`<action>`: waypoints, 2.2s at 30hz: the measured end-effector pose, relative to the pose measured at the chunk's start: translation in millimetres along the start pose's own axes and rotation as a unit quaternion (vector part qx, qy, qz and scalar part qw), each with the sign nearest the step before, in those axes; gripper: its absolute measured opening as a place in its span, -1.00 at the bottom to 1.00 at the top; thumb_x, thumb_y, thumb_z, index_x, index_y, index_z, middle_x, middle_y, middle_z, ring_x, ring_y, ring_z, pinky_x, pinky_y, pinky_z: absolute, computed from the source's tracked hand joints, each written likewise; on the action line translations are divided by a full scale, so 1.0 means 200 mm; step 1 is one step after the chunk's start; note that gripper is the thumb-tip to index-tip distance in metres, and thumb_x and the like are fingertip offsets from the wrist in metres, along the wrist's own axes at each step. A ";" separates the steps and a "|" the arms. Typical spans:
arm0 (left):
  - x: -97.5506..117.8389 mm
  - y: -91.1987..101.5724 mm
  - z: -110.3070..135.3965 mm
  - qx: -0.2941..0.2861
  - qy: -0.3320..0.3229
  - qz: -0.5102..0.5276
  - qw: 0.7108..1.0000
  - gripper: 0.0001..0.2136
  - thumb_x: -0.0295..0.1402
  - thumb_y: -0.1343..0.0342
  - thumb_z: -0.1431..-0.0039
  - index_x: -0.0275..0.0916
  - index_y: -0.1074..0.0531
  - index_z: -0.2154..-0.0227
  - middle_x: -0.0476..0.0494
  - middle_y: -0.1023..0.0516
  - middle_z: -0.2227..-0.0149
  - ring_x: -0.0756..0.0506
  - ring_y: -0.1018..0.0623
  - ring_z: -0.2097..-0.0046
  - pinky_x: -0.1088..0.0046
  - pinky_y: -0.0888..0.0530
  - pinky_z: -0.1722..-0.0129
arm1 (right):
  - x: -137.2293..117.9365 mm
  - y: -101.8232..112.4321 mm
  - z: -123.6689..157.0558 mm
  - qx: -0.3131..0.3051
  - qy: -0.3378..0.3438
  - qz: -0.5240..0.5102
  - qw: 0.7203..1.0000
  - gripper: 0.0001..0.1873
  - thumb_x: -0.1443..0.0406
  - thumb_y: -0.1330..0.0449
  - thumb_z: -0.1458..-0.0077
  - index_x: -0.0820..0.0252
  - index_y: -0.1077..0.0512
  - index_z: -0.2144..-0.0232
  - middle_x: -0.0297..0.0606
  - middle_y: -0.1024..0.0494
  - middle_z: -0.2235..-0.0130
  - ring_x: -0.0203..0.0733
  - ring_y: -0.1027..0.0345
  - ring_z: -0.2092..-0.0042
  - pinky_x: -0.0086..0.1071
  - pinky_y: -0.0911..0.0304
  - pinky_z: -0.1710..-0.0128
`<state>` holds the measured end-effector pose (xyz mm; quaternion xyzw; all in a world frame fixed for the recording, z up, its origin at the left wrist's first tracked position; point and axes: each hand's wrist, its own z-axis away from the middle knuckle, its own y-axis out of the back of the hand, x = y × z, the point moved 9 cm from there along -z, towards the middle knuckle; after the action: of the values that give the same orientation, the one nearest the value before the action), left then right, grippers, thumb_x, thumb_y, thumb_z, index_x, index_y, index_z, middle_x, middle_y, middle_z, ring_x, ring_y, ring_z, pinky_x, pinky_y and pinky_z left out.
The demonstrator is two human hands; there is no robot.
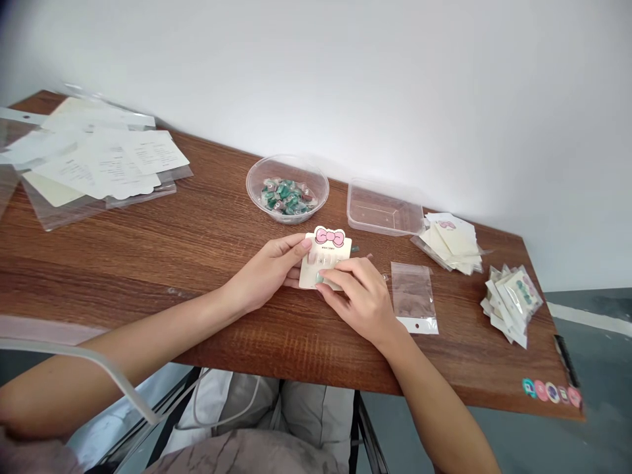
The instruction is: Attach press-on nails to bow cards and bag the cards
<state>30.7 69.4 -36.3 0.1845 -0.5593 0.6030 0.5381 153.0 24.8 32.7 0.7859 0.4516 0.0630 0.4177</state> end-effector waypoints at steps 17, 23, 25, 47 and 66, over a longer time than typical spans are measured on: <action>0.02 0.00 0.01 0.008 -0.008 -0.014 1.000 -0.74 -0.09 -0.26 -0.27 -0.21 -0.56 0.23 -0.07 -0.64 0.32 -0.10 -0.65 0.28 0.38 -0.62 0.25 | 0.03 0.01 0.00 0.021 -0.017 -0.003 1.000 -0.76 0.39 -0.32 -0.23 0.00 -0.52 0.07 -0.26 -0.58 0.25 -0.13 -0.49 0.25 -0.21 -0.41 0.28; -0.01 0.00 0.01 0.006 -0.003 -0.034 0.999 -0.71 -0.05 -0.26 -0.26 -0.19 -0.57 0.22 -0.05 -0.61 0.35 -0.09 -0.64 0.33 0.33 -0.63 0.25 | 0.00 -0.03 0.00 0.002 -0.004 0.019 1.000 -0.90 0.34 -0.29 -0.28 0.03 -0.52 0.16 -0.26 -0.60 0.29 -0.15 -0.51 0.30 -0.19 -0.41 0.28; -0.01 -0.01 0.01 0.001 0.000 -0.032 0.999 -0.71 -0.06 -0.25 -0.26 -0.18 -0.58 0.18 -0.06 -0.62 0.33 -0.10 -0.64 0.32 0.32 -0.63 0.23 | -0.01 -0.04 -0.01 -0.001 -0.001 0.018 1.000 -0.92 0.33 -0.28 -0.29 0.04 -0.52 0.16 -0.26 -0.60 0.29 -0.15 -0.52 0.30 -0.20 -0.42 0.29; -0.03 -0.03 0.01 -0.029 0.006 -0.043 0.999 -0.65 0.00 -0.26 -0.23 -0.22 -0.48 0.23 -0.03 -0.56 0.33 -0.08 -0.62 0.27 0.35 -0.62 0.22 | 0.00 -0.06 0.00 -0.009 0.001 -0.017 1.000 -0.91 0.35 -0.29 -0.28 0.09 -0.52 0.16 -0.24 -0.59 0.26 -0.15 -0.49 0.26 -0.23 -0.40 0.26; -0.06 -0.02 0.00 -0.029 0.046 -0.035 0.998 -0.68 -0.33 -0.29 -0.14 -0.23 -0.52 0.03 -0.15 -0.65 0.10 -0.06 -0.63 0.22 0.41 -0.58 0.24 | 0.06 -0.10 0.00 -0.060 -0.054 -0.063 0.995 -0.98 0.32 -0.31 -0.29 0.11 -0.55 0.25 -0.27 -0.53 0.31 -0.16 -0.44 0.27 -0.26 -0.35 0.30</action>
<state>39.2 63.6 -44.9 0.1603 -0.5446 0.5752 0.5889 147.2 38.7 14.9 0.7318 0.4721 0.0212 0.4910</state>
